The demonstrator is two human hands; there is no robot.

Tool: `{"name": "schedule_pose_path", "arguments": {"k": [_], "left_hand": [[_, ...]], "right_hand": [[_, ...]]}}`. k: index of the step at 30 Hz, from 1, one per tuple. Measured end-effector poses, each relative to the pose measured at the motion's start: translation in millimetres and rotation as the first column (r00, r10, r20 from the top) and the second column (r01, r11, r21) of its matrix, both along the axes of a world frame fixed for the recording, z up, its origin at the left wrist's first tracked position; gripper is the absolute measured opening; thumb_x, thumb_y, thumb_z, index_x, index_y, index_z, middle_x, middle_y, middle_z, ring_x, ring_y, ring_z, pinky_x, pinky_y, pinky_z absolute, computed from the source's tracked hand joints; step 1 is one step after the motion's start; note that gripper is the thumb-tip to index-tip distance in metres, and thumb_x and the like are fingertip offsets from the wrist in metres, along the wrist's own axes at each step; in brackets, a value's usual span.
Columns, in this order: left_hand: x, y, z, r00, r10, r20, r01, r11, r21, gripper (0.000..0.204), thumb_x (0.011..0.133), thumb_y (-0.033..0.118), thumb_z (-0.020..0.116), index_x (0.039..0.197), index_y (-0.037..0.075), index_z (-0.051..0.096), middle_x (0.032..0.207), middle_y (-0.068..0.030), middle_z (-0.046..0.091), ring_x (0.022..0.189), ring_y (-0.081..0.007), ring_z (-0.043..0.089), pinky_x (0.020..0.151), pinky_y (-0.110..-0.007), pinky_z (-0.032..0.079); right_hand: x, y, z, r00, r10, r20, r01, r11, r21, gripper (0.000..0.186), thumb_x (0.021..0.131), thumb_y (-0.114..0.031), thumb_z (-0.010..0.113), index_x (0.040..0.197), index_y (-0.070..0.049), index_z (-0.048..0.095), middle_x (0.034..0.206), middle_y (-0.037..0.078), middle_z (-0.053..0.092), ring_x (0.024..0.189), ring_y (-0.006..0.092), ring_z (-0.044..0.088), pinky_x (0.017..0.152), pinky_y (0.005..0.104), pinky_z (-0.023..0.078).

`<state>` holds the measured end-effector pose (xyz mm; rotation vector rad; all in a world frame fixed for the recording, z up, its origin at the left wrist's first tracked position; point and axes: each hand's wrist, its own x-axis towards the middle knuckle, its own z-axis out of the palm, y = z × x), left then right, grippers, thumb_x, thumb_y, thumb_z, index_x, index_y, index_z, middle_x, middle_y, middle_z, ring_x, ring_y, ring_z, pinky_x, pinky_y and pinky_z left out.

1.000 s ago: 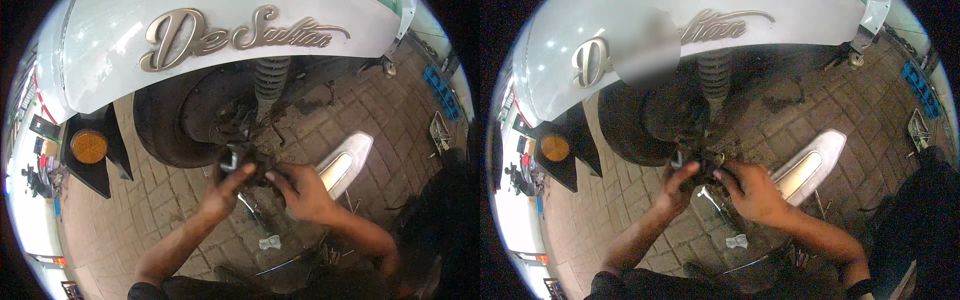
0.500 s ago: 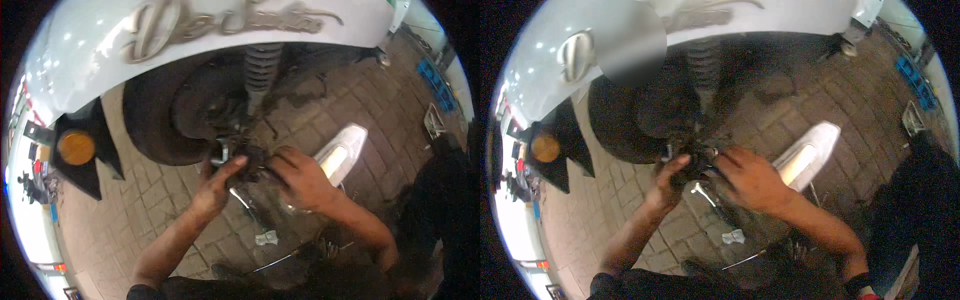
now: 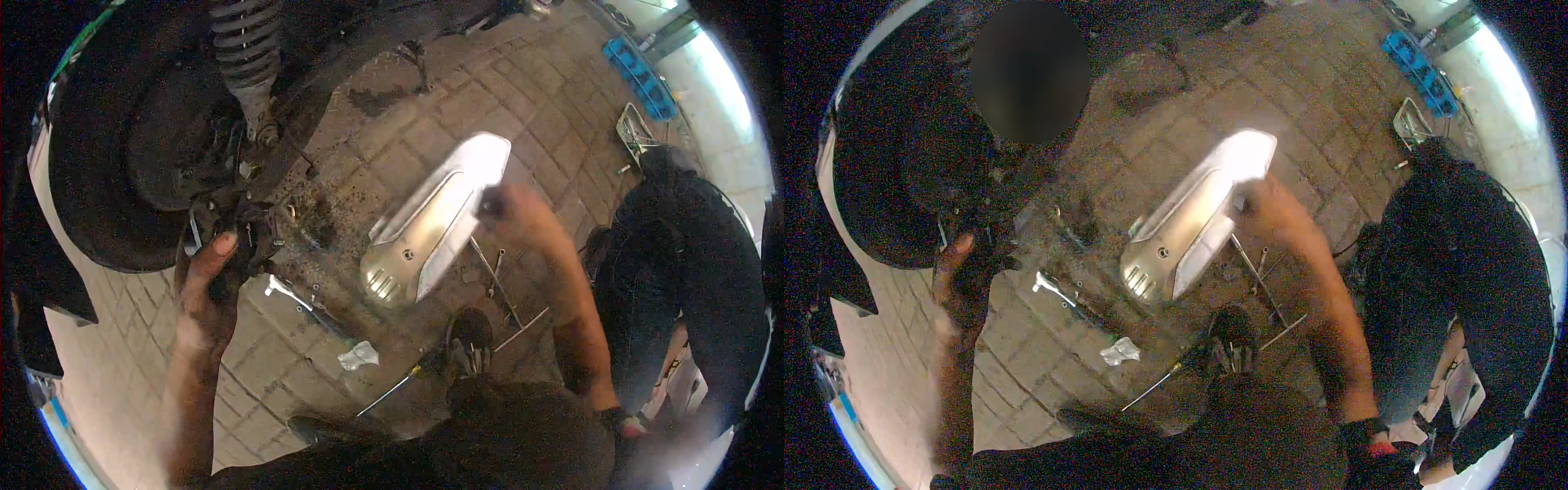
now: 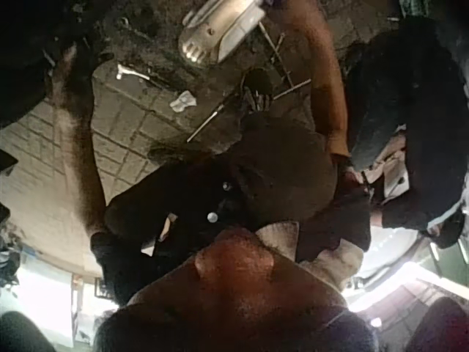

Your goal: The person removes brake components from a scooter using a wrench and a socket tool, cleans the parts with a cloth, and then begins to reassemble the brake assembly by hand.

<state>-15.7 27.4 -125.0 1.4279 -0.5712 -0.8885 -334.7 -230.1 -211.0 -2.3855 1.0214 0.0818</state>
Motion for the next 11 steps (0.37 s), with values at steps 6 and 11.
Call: {"name": "schedule_pose_path", "arguments": {"k": [6, 11], "left_hand": [[-1, -2, -13, 0.998, -0.021, -0.057, 0.019, 0.999, -0.026, 0.050, 0.090, 0.040, 0.055, 0.125, 0.005, 0.058, 0.120, -0.0117, 0.063, 0.105, -0.0274, 0.062, 0.079, -0.047, 0.051], [13, 9, -12, 0.990, -0.104, -0.093, 0.105, 0.994, 0.001, 0.061, 0.089, 0.049, 0.055, 0.133, 0.006, 0.052, 0.127, -0.0125, 0.061, 0.112, -0.0300, 0.060, 0.085, -0.047, 0.049]], "right_hand": [[-163, 49, -108, 0.808, -0.143, -0.572, 0.125, 0.990, -0.070, 0.034, 0.074, -0.016, 0.073, 0.104, -0.002, 0.064, 0.108, 0.025, 0.064, 0.105, 0.0401, 0.062, 0.088, 0.0472, 0.052], [-193, 79, -129, 0.786, 0.055, -0.616, 0.126, 0.961, 0.247, 0.078, 0.073, -0.026, 0.077, 0.144, -0.017, 0.044, 0.141, 0.021, 0.050, 0.122, 0.0351, 0.056, 0.104, 0.0432, 0.044]]}}
